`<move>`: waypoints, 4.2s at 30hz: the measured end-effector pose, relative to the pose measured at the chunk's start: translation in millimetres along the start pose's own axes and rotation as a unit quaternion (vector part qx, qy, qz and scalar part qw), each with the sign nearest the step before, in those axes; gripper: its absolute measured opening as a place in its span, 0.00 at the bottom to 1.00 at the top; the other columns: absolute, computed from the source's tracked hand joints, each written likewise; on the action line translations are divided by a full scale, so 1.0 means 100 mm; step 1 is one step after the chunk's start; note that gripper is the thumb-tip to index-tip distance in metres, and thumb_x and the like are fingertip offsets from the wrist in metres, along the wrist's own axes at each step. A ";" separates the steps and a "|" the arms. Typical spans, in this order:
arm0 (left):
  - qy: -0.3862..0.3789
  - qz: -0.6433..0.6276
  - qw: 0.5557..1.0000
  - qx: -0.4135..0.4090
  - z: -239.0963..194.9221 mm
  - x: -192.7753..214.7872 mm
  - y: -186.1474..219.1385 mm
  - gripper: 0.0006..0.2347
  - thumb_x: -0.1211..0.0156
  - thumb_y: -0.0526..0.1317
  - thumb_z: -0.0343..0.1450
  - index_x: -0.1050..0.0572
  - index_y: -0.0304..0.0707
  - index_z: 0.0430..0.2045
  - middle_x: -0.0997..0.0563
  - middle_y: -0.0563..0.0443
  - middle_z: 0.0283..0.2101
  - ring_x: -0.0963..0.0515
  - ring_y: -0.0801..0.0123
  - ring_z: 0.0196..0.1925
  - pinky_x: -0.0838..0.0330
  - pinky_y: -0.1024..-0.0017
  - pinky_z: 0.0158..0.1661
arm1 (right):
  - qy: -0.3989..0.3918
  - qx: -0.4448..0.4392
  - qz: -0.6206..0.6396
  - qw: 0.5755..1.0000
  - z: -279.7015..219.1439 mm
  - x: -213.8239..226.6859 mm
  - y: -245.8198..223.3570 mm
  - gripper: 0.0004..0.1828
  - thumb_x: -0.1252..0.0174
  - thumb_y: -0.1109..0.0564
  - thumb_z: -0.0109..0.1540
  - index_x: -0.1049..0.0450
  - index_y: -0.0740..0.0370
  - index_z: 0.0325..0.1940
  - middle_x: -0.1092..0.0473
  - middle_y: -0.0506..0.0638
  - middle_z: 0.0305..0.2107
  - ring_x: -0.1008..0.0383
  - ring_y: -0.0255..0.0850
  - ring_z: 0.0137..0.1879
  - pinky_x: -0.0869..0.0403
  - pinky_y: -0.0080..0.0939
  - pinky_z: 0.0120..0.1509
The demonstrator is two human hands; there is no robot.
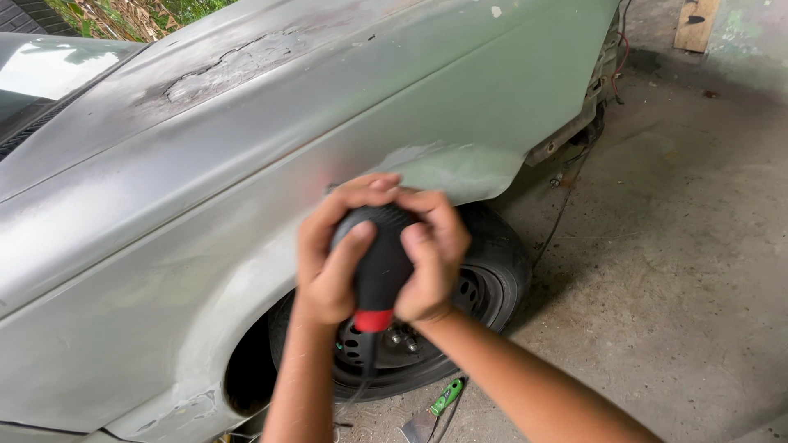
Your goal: The person uses a red electric sander to smooth the surface of a car's front fender. They move the sander back and forth over the area above the wheel well, occasionally adjusting their grip and position to reach different parts of the panel.
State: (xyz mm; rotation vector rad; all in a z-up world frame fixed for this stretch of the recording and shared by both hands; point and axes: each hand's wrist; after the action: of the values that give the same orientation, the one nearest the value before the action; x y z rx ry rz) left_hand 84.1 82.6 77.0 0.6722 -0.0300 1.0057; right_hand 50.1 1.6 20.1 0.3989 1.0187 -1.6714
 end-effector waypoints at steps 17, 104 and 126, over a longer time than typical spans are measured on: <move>-0.191 0.025 0.975 0.109 0.27 0.25 0.19 0.12 0.55 0.40 0.77 0.23 0.35 0.44 0.20 0.37 0.56 0.20 0.54 0.59 0.28 0.59 0.63 | 0.041 0.043 -0.010 0.998 -0.22 -0.25 -0.15 0.27 0.48 0.44 0.62 0.37 0.66 0.56 0.33 0.57 0.50 0.30 0.45 0.57 0.30 0.47 0.66; -0.126 0.225 0.936 0.240 0.42 0.04 0.47 0.10 0.46 0.47 0.74 0.22 0.43 0.33 0.17 0.61 0.33 0.22 0.79 0.36 0.26 0.76 0.41 | 0.190 -0.011 -0.029 0.981 -0.25 -0.45 -0.04 0.27 0.50 0.58 0.49 0.29 0.67 0.53 0.28 0.59 0.41 0.23 0.50 0.47 0.21 0.46 0.52; -0.236 0.198 0.907 0.287 0.52 0.20 0.46 0.12 0.44 0.49 0.73 0.17 0.44 0.31 0.15 0.60 0.29 0.22 0.82 0.31 0.25 0.77 0.34 | 0.281 -0.062 0.033 0.957 -0.45 -0.75 -0.17 0.31 0.48 0.57 0.49 0.35 0.69 0.57 0.28 0.70 0.42 0.22 0.59 0.45 0.20 0.56 0.49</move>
State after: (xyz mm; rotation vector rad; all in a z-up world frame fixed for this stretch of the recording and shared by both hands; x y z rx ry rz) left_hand 73.1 86.6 148.7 1.4900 -0.3166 1.2291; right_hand 51.6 83.6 53.6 0.8444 1.4975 -1.4510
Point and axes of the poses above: each hand's wrist, its own z-axis towards the middle knuckle, its own x-axis out of the back of the hand, y = z × x
